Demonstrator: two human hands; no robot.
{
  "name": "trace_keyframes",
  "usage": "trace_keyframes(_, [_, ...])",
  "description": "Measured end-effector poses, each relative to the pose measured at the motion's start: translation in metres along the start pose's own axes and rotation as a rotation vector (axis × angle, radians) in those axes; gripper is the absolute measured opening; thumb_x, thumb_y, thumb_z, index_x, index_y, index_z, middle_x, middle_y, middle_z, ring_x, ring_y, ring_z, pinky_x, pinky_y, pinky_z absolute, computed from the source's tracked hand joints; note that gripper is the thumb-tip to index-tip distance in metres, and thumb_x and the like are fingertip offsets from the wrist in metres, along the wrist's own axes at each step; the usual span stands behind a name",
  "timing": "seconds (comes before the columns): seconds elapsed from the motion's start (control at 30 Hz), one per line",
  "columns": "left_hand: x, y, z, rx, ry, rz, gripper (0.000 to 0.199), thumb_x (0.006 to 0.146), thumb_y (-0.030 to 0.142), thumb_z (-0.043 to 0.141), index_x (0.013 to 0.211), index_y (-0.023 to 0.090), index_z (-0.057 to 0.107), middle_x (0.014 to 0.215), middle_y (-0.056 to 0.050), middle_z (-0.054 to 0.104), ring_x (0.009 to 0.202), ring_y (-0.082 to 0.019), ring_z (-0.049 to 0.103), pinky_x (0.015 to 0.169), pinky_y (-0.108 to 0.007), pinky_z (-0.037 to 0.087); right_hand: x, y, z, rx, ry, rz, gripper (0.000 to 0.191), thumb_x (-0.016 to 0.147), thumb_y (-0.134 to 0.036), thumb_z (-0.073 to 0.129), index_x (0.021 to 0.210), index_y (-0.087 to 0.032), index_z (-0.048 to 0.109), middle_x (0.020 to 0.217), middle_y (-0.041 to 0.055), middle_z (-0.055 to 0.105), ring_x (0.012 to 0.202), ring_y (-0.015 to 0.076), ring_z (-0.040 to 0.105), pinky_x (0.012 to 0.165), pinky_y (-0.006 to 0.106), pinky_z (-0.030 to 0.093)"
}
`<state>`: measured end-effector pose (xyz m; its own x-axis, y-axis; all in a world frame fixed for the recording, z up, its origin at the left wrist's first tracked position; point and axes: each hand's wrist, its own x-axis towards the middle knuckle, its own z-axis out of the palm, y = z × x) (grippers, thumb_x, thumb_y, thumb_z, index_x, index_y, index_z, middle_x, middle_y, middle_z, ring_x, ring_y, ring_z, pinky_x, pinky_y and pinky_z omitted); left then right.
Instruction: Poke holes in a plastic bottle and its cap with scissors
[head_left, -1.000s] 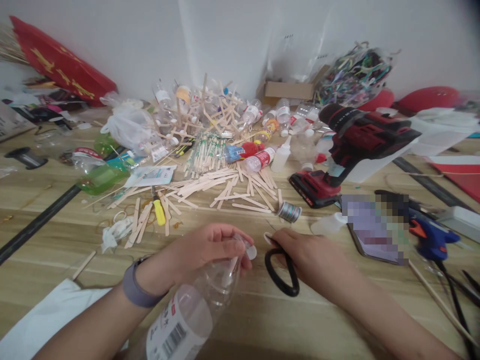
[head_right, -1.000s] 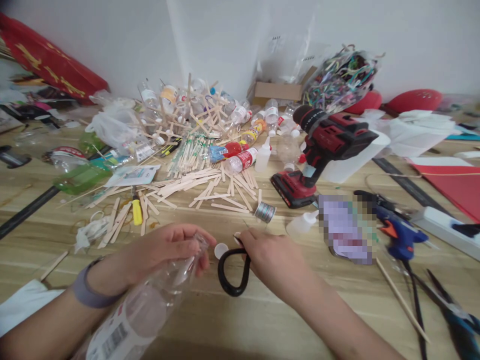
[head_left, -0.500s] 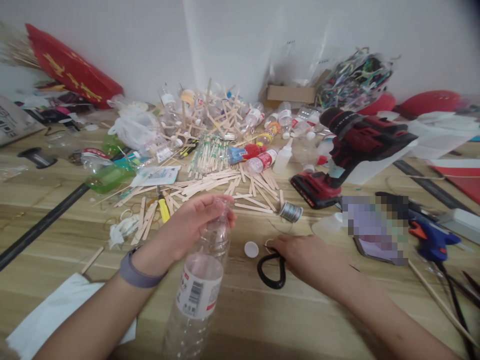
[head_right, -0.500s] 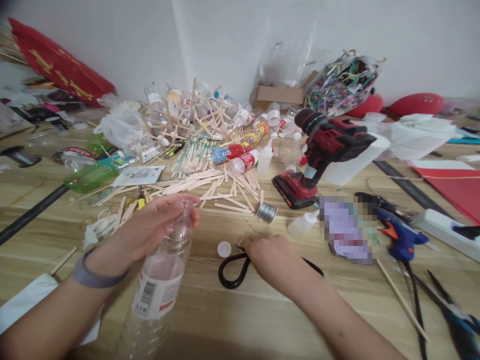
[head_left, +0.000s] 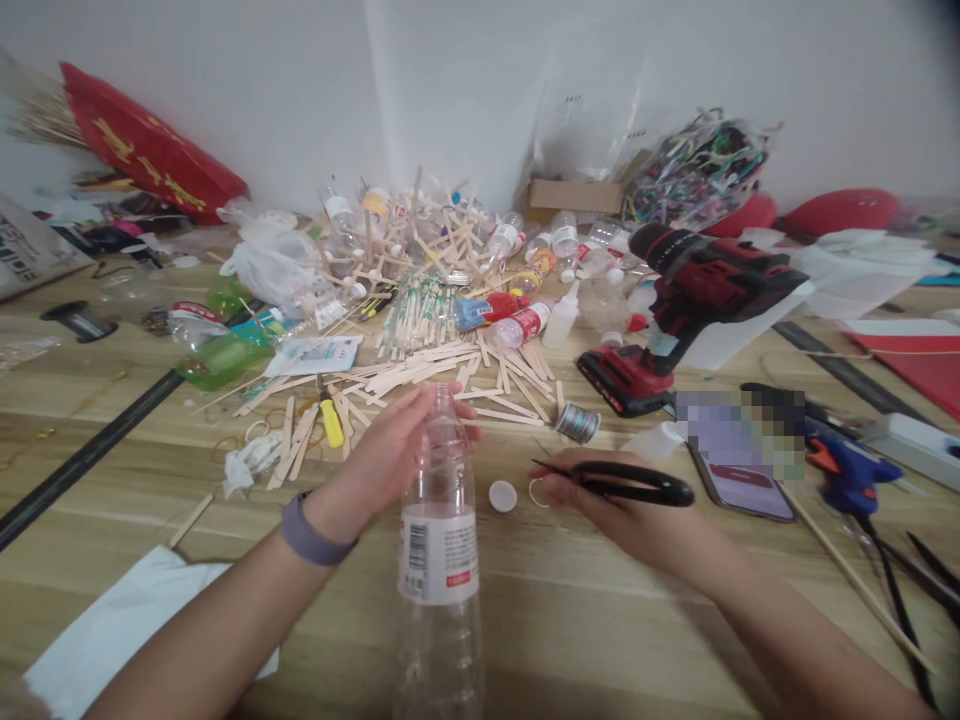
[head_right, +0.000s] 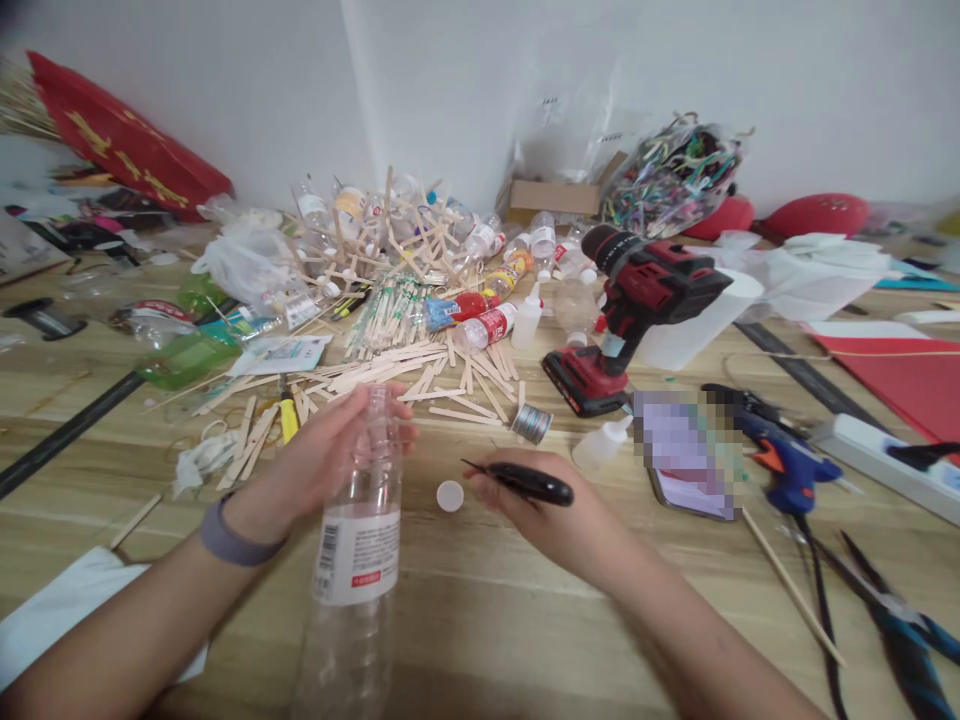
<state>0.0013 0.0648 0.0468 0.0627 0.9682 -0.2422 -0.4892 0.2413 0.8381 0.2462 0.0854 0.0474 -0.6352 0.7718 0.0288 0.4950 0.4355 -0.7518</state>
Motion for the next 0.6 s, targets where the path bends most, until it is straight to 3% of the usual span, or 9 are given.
trace_keyframes(0.07, [-0.002, -0.005, 0.005, -0.033, 0.025, 0.043, 0.031, 0.088, 0.04, 0.065, 0.108, 0.017, 0.062, 0.087, -0.004, 0.072, 0.075, -0.018, 0.07, 0.064, -0.027, 0.053, -0.003, -0.009, 0.014, 0.216, 0.01, 0.07, 0.042, 0.097, -0.052, 0.046, 0.087, -0.016, 0.067, 0.075, 0.0053, 0.067, 0.067, 0.0157, 0.064, 0.056, 0.024, 0.049])
trace_keyframes(0.2, [-0.009, -0.012, 0.017, -0.068, -0.021, 0.003, 0.033, 0.089, 0.043, 0.063, 0.11, 0.018, 0.059, 0.078, -0.002, 0.071, 0.071, -0.016, 0.068, 0.06, -0.025, 0.051, -0.01, -0.024, 0.043, 0.61, -0.067, 0.24, 0.056, 0.088, -0.065, 0.054, 0.112, -0.014, 0.057, 0.084, 0.0052, 0.061, 0.065, 0.0151, 0.064, 0.045, 0.021, 0.043])
trace_keyframes(0.3, [-0.016, -0.016, 0.023, -0.108, -0.067, -0.09, 0.038, 0.087, 0.049, 0.063, 0.111, 0.02, 0.058, 0.077, -0.001, 0.07, 0.065, -0.016, 0.065, 0.06, -0.027, 0.052, -0.018, -0.032, 0.054, 0.731, -0.053, 0.327, 0.058, 0.079, -0.059, 0.068, 0.117, -0.018, 0.051, 0.086, 0.0032, 0.059, 0.063, 0.0141, 0.061, 0.045, 0.02, 0.041])
trace_keyframes(0.43, [-0.034, -0.028, 0.028, -0.144, -0.086, -0.178, 0.046, 0.084, 0.063, 0.059, 0.094, 0.018, 0.063, 0.072, -0.001, 0.065, 0.058, -0.014, 0.06, 0.057, -0.028, 0.05, -0.027, -0.039, 0.056, 0.783, 0.041, 0.334, 0.054, 0.07, -0.043, 0.078, 0.112, -0.021, 0.051, 0.092, 0.0032, 0.06, 0.056, 0.0087, 0.05, 0.043, 0.018, 0.037])
trace_keyframes(0.5, [-0.049, -0.038, 0.029, -0.138, -0.097, -0.219, 0.057, 0.08, 0.072, 0.057, 0.089, 0.017, 0.064, 0.073, -0.003, 0.065, 0.064, -0.016, 0.061, 0.061, -0.029, 0.051, -0.031, -0.042, 0.055, 0.806, 0.092, 0.312, 0.051, 0.07, -0.039, 0.078, 0.109, -0.022, 0.051, 0.095, 0.0037, 0.06, 0.055, 0.008, 0.049, 0.042, 0.018, 0.037])
trace_keyframes(0.6, [-0.073, -0.049, 0.03, -0.122, -0.042, -0.081, 0.059, 0.072, 0.066, 0.073, 0.11, 0.022, 0.062, 0.102, -0.008, 0.07, 0.092, -0.022, 0.066, 0.079, -0.033, 0.053, -0.035, -0.045, 0.055, 0.846, 0.093, 0.287, 0.049, 0.073, -0.039, 0.077, 0.109, -0.022, 0.05, 0.097, 0.004, 0.059, 0.058, 0.0093, 0.054, 0.045, 0.02, 0.041])
